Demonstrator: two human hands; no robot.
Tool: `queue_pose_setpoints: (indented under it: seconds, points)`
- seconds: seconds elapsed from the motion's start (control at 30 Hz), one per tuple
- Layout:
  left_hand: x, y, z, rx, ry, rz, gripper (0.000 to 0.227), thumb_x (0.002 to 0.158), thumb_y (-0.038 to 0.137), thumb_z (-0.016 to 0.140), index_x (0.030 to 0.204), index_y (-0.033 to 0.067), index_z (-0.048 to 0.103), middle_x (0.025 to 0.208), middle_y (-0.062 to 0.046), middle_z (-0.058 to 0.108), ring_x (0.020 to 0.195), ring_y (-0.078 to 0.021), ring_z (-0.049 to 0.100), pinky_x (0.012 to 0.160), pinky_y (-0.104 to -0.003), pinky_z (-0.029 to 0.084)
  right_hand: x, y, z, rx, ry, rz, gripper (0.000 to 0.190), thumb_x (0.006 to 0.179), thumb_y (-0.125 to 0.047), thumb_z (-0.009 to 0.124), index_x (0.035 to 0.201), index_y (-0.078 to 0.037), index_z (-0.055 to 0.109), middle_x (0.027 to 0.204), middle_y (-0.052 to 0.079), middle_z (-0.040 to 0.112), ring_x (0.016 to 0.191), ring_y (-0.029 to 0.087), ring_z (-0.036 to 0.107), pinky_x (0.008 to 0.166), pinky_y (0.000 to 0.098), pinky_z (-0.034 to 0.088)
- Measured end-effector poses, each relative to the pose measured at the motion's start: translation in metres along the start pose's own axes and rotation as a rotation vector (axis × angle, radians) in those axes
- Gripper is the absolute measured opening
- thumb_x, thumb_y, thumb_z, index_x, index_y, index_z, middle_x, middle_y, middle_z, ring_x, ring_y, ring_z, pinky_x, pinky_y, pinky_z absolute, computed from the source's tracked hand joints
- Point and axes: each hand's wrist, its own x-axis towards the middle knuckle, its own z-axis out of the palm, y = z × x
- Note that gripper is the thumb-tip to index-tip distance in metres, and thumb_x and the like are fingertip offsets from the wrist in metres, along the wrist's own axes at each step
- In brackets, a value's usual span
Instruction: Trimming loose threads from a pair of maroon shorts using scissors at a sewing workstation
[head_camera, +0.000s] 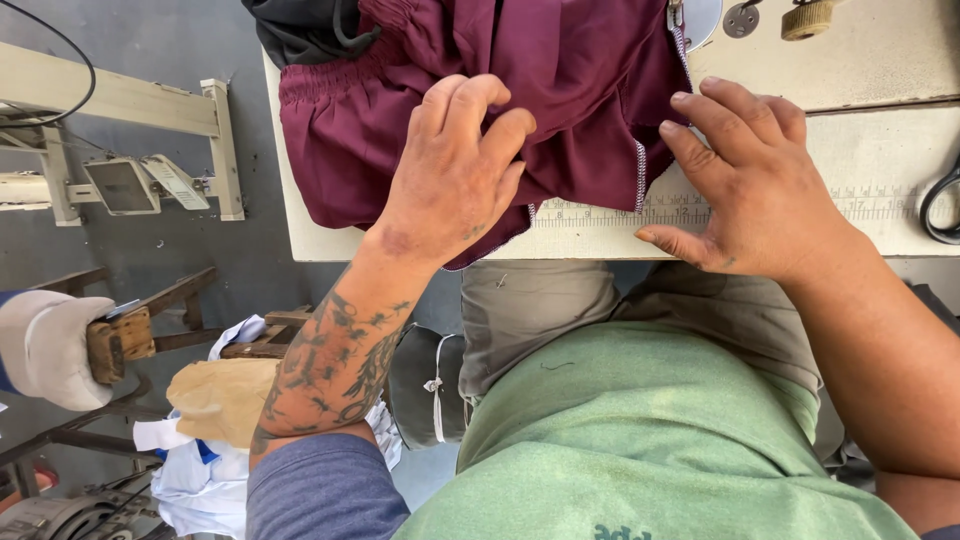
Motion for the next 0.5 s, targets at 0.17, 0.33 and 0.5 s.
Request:
queue_pose_setpoints:
  seconds: [0.17,0.33,0.5]
  points:
    - [0.018,-0.016,0.011,-0.004,0.089,0.026,0.021,0.088,-0.005,0.072,0.102,0.0103,0.066,0.123,-0.015,0.049,0.118,-0.0357,0.048,0.102,-0.043,0.055,0.006,0.003,0.004,0.089,0.073,0.007,0.081,0.098,-0.063,0.067,0.141,0.005,0.072,0.150,0.026,0.068,0.143,0.048,0.063,0.107,0.0561,0.046]
    - [0.040,-0.002,-0.005,-0.440,0.100,0.139,0.011,0.098,-0.004,0.060,0.108,-0.0037,0.063,0.101,-0.017,0.065,0.093,-0.0332,0.062,0.095,-0.045,0.054,0.026,-0.008,0.002,0.263,0.319,0.058,0.033,0.109,-0.005,0.086,0.132,0.012,0.071,0.125,0.030,0.070,0.108,0.044,0.066,0.095,0.0524,0.057]
    - [0.055,0.012,0.005,-0.214,0.196,0.204,0.009,0.104,0.009,0.062,0.097,0.0066,0.059,0.085,-0.010,0.049,0.076,-0.0299,0.050,0.068,-0.043,0.046,0.069,-0.021,0.015,0.142,0.363,0.078,0.023,0.104,-0.003,0.085,0.122,0.004,0.072,0.121,0.022,0.067,0.104,0.039,0.068,0.085,0.0472,0.059]
